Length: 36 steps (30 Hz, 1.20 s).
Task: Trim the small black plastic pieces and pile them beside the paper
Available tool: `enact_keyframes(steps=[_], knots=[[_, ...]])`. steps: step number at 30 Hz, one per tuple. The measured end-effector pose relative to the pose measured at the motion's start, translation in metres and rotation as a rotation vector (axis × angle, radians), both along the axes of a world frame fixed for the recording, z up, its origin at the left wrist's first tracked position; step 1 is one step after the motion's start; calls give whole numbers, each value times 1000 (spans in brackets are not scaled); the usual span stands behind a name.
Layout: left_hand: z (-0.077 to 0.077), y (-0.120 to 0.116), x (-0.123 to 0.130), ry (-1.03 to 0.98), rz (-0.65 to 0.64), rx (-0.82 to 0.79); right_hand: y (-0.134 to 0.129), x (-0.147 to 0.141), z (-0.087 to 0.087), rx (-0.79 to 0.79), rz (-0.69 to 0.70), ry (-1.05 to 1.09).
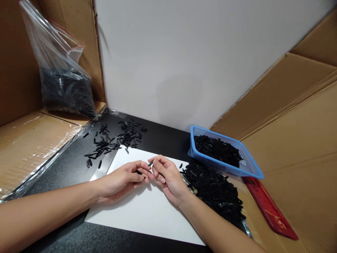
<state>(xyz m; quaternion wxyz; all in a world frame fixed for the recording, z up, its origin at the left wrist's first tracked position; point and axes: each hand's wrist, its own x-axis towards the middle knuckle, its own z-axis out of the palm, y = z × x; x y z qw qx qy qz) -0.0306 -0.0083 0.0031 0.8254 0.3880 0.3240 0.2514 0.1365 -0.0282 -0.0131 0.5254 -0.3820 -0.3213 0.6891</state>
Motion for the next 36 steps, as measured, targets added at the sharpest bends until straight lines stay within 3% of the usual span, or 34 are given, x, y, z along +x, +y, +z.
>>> enact_keyframes(steps=[11, 18, 23, 26, 32, 36], knots=[[-4, 3, 1, 91, 69, 130, -2, -2, 1, 46, -18, 0], [-5, 0, 7, 118, 158, 229, -9, -15, -4, 153, -35, -357], [-7, -2, 8, 104, 166, 286, -11, -18, -3, 221, -117, -469], [-6, -1, 6, 98, 182, 298, -11, -16, -1, 189, -109, -368], [0, 4, 4, 192, 249, 275, -5, -6, 4, -9, 32, 32], [2, 5, 3, 207, 261, 282, -2, -1, 10, -71, 81, 113]])
